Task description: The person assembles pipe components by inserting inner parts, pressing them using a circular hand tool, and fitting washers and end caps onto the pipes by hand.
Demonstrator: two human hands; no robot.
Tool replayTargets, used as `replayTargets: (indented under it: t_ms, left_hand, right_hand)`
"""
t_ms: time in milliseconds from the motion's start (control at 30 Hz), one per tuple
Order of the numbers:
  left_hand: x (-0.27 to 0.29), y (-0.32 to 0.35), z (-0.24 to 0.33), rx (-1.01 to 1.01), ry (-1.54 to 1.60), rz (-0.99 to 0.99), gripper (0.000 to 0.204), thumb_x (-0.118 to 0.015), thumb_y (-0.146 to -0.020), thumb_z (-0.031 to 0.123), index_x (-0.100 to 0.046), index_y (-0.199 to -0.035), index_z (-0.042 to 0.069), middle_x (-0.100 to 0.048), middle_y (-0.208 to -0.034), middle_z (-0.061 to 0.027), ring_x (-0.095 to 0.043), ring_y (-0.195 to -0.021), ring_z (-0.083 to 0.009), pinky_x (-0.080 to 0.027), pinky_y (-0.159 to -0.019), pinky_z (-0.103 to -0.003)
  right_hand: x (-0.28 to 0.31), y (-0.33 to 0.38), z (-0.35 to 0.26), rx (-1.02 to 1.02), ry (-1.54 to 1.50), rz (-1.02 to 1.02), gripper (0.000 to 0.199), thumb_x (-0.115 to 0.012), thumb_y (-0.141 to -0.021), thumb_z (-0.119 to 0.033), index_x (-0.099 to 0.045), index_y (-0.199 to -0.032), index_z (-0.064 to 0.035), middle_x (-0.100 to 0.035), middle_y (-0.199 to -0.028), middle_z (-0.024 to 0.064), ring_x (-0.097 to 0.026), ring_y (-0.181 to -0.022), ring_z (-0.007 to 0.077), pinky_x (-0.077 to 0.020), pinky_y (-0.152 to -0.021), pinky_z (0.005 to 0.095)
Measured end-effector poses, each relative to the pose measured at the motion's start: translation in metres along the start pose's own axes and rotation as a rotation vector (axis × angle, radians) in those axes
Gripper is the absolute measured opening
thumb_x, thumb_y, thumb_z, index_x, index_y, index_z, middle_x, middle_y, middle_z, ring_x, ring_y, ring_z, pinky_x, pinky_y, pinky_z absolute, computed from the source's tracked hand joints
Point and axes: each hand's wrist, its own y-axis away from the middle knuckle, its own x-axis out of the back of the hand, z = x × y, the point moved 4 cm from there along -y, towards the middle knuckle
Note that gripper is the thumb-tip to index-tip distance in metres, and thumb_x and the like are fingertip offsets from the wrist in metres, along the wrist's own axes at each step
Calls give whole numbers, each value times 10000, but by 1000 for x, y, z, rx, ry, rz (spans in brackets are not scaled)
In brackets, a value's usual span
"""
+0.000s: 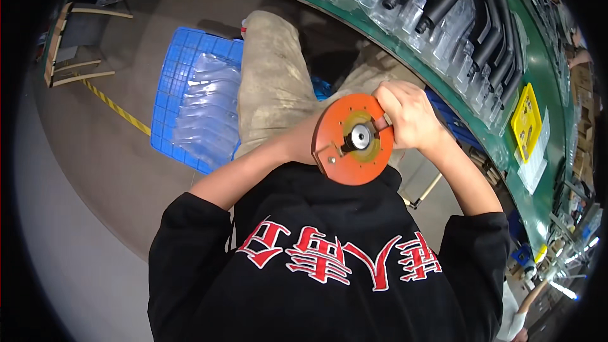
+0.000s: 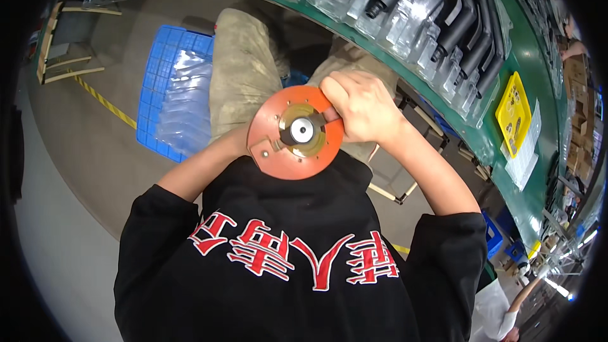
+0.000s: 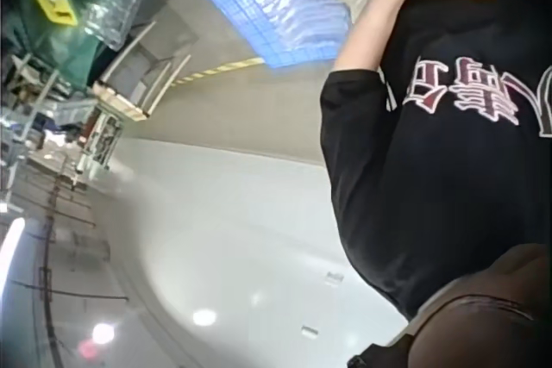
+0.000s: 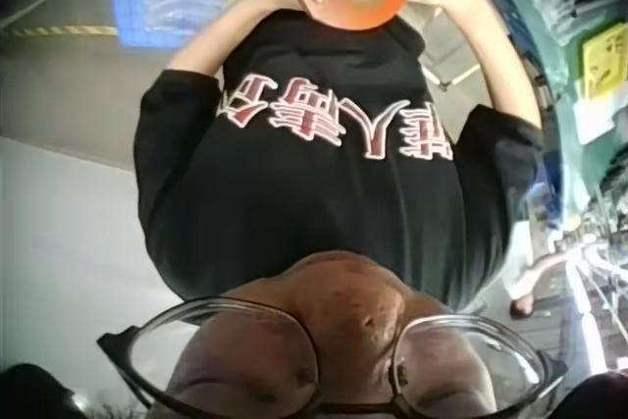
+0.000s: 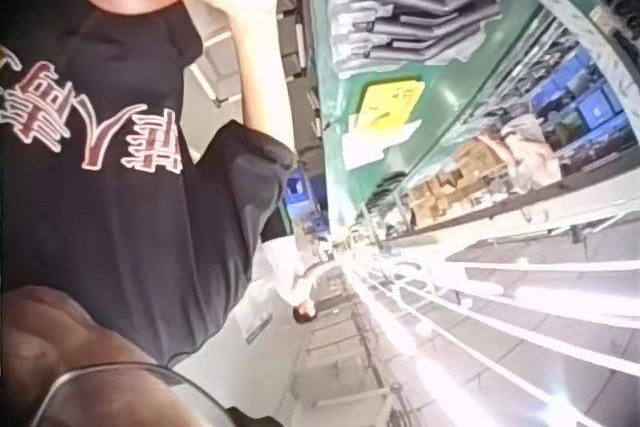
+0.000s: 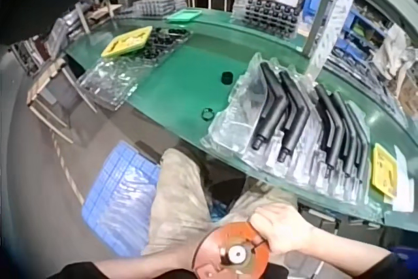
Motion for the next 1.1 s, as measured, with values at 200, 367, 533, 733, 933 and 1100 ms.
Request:
replayTargets:
  t_ms: [200,367,533,733,933,1100]
  left_hand:
    - [-11,-10,-31,-75,-52,67,356,-743,-717,62,-605,-1041,16,-667,-961,-62,-552,-801,-159,-471,-716,-299]
    - [-31,-10,-7,-344,-400,138,285,-751,-721,94,-620,-959,9,-672,-852,-66,-548,-707,-178,-464,-656,-303]
    - [-44,-28,-8,-213,-356,180,269,-762,-723,202,-664,-861,-7,-689,-766,-101,-594,-640,-244,-476,-605,-344]
    - [-60,-57,-32,214,-980,53,314,-737,-714,286,-697,-768,-21,-691,-720,-177,-642,-616,-356,-500,-577,-402]
    - [-76,-70,-23,421,-1098,-32,309,-706,-733,290,-713,-772,-16,-692,-723,-198,-657,-655,-393,-520,-617,-418]
    - [-71,-72,-36,396,-1083,-93,334,-730,-722,301,-698,-751,-31,-672,-681,-183,-633,-606,-373,-518,-604,-408]
  right_hand:
    - [-6,31,-12,-155,42,10,231,-618,-700,-73,-467,-874,-56,-493,-762,97,-502,-625,303,-454,-620,364]
    - [-7,60,-29,-447,38,14,228,-613,-703,-55,-469,-879,-47,-533,-758,112,-510,-613,323,-459,-606,374]
    - [-9,85,-41,-776,-6,17,210,-595,-719,-31,-469,-887,-29,-572,-749,140,-512,-593,350,-460,-595,399]
    - [-26,125,-53,-1082,-115,160,148,-539,-763,29,-516,-905,-4,-572,-723,166,-464,-552,335,-426,-563,382]
    - [-38,142,-71,-1327,-229,214,173,-551,-758,34,-519,-924,1,-614,-780,179,-507,-573,359,-459,-594,414]
    - [-38,142,-74,-1360,-284,245,212,-576,-747,18,-542,-955,5,-607,-797,156,-511,-613,334,-460,-619,394]
